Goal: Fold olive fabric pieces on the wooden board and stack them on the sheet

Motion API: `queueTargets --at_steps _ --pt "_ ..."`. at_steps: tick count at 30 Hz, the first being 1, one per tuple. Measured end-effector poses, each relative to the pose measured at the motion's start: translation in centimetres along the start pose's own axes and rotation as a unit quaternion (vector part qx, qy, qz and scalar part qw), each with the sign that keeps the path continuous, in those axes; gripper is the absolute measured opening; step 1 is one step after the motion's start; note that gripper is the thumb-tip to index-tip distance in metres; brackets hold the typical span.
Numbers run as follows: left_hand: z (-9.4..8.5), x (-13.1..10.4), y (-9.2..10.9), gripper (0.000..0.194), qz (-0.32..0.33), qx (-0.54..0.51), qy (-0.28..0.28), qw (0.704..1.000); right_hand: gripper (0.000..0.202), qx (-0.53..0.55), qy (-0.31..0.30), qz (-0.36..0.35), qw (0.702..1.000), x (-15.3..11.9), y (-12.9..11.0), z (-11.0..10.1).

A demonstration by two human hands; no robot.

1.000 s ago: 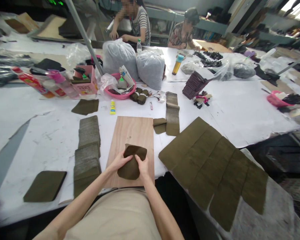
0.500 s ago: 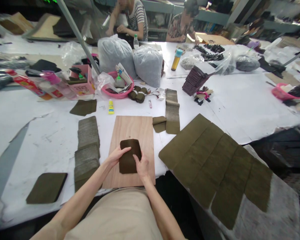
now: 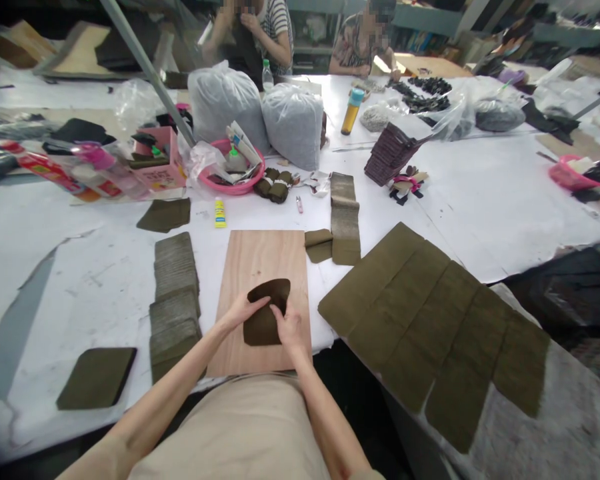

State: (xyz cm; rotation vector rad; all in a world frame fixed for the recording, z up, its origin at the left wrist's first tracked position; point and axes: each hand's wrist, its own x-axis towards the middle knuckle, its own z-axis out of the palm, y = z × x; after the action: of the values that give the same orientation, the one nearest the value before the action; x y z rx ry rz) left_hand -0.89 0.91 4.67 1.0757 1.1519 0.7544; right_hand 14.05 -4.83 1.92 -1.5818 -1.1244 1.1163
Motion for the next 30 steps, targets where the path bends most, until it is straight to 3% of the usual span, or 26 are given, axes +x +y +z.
queueTargets --at_steps 3,8,10,14,16,19,20,23,25,26,30 --pt "0.1 0.0 0.3 0.039 0.030 -0.002 0.002 1.000 0.044 0.129 -0.014 0.056 0.990 0.5 0.1 0.1" --pt "0.2 -0.6 -0.8 0.044 -0.164 -0.093 -0.024 0.982 0.047 0.139 0.073 0.059 0.986 0.5 0.4 0.9" --pt "0.6 -0.9 -1.5 0.040 -0.126 -0.048 0.004 0.991 0.048 0.128 0.100 0.057 0.985 0.3 0.6 1.2" --pt "1.2 -1.2 -2.0 0.034 0.072 0.093 0.075 0.990 0.050 0.246 0.088 0.135 0.956 0.1 1.0 1.7" --pt "1.2 -1.2 -2.0 0.036 0.064 0.085 0.083 0.991 0.052 0.322 0.077 0.172 0.928 -0.1 1.0 1.8" --pt "0.9 -1.4 -2.0 0.040 -0.065 0.003 0.033 0.997 0.052 0.380 0.083 0.204 0.898 -0.5 0.6 1.8" --pt "0.8 -1.4 -2.1 0.040 -0.079 -0.008 0.021 0.997 0.052 0.391 0.079 0.210 0.892 -0.6 0.4 1.7" --pt "0.8 -1.6 -2.2 0.036 0.019 0.055 0.052 0.997 0.050 0.418 0.033 0.222 0.880 -0.6 -0.1 1.5" --pt "0.8 -1.7 -2.0 0.036 0.079 0.092 0.074 0.990 0.047 0.421 0.018 0.208 0.883 -0.4 -0.4 1.3" --pt "0.7 -1.7 -1.8 0.039 0.077 0.081 0.071 0.991 0.045 0.409 0.022 0.192 0.892 -0.3 -0.5 1.1" --pt "0.0 -1.5 -1.0 0.051 -0.069 -0.054 -0.019 0.996 0.039 0.266 0.015 0.120 0.956 0.4 -0.9 -0.1"
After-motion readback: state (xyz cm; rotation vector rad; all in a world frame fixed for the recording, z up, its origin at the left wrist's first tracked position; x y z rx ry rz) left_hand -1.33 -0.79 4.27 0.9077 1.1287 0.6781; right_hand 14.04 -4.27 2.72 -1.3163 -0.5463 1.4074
